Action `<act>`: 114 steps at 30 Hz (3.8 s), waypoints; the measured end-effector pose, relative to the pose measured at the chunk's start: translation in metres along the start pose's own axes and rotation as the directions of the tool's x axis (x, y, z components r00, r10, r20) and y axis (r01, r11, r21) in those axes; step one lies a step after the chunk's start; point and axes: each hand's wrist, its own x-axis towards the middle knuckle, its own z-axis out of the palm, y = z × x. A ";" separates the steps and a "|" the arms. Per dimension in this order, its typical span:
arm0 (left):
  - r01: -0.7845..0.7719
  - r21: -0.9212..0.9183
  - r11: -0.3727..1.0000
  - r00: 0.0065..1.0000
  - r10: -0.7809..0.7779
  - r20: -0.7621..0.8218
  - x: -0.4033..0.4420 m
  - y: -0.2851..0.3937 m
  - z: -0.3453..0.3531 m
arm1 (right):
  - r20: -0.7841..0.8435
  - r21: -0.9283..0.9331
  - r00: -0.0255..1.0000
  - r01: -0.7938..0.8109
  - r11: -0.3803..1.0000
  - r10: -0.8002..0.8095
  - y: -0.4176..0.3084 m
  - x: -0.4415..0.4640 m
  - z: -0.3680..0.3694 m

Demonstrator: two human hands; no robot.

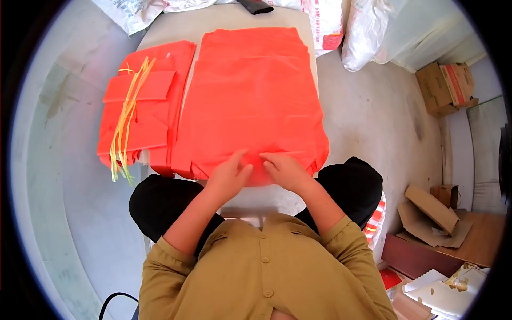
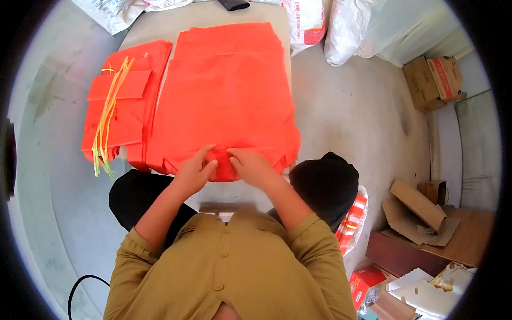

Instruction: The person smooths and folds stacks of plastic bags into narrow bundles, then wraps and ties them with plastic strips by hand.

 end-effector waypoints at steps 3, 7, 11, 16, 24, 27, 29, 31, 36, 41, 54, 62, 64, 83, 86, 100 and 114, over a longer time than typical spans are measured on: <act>-0.017 -0.082 0.996 0.999 0.020 0.036 0.002 -0.007 0.009 | -0.011 0.031 1.000 0.008 0.999 -0.008 0.006 0.001 0.002; -0.367 0.133 0.921 0.929 0.369 0.009 -0.006 -0.020 0.017 | -0.092 0.021 0.995 0.033 0.999 -0.031 -0.004 -0.006 0.000; -0.551 0.397 0.734 0.818 0.570 0.081 -0.012 -0.025 0.017 | -0.082 -0.237 0.948 0.281 0.930 -0.308 0.000 -0.024 -0.011; -0.616 0.615 0.492 0.711 0.683 0.166 -0.011 -0.037 0.021 | 0.079 -0.729 0.864 0.391 0.562 -0.497 0.015 -0.049 -0.017; -0.581 0.741 0.336 0.612 0.781 0.126 -0.011 -0.061 0.031 | -0.019 -0.812 0.828 0.315 0.492 -0.560 0.044 -0.041 0.010; -0.575 0.743 0.343 0.624 0.771 0.127 -0.011 -0.059 0.030 | -0.006 -0.789 0.846 0.323 0.523 -0.533 0.039 -0.041 0.011; -0.580 0.715 0.390 0.646 0.755 0.112 -0.012 -0.056 0.028 | 0.019 -0.762 0.869 0.332 0.556 -0.494 0.032 -0.043 0.009; -0.581 0.688 0.436 0.667 0.739 0.095 -0.013 -0.053 0.027 | 0.057 -0.732 0.890 0.346 0.587 -0.452 0.025 -0.046 0.007; -0.579 0.603 0.549 0.704 0.710 0.030 -0.015 -0.046 0.025 | 0.083 -0.587 0.904 0.385 0.712 -0.421 0.001 -0.054 0.012; -0.580 0.469 0.666 0.738 0.673 -0.044 -0.013 -0.041 0.021 | -0.131 -0.518 0.786 0.466 0.718 -0.604 0.018 -0.033 0.030; -0.309 0.235 0.921 0.902 0.363 -0.236 -0.002 -0.040 0.037 | -0.328 -0.328 0.860 0.285 0.901 -0.392 0.010 -0.006 0.031; -0.489 0.516 0.703 0.739 0.648 -0.182 0.000 -0.048 0.036 | -0.066 -0.533 0.708 0.571 0.625 -0.703 0.011 -0.020 0.021; -0.489 0.539 0.686 0.739 0.654 -0.161 -0.002 -0.048 0.034 | -0.033 -0.581 0.721 0.550 0.600 -0.692 0.006 -0.022 0.018; -0.319 0.353 0.879 0.919 0.378 -0.111 -0.003 -0.037 -0.053 | 0.233 -0.462 0.968 0.189 0.867 -0.087 -0.050 0.024 -0.052; -0.066 0.139 0.988 0.981 0.090 -0.170 0.006 -0.036 -0.075 | 0.300 -0.483 0.953 0.121 0.867 0.034 -0.049 0.061 -0.075; 0.018 0.343 0.939 0.966 0.072 -0.247 0.053 -0.047 -0.091 | 0.106 -0.297 0.994 -0.003 0.955 0.036 -0.014 0.120 -0.090; 0.069 0.306 0.950 0.938 0.043 -0.345 0.065 -0.052 -0.080 | -0.007 -0.034 0.990 -0.144 0.989 0.144 0.017 0.096 -0.120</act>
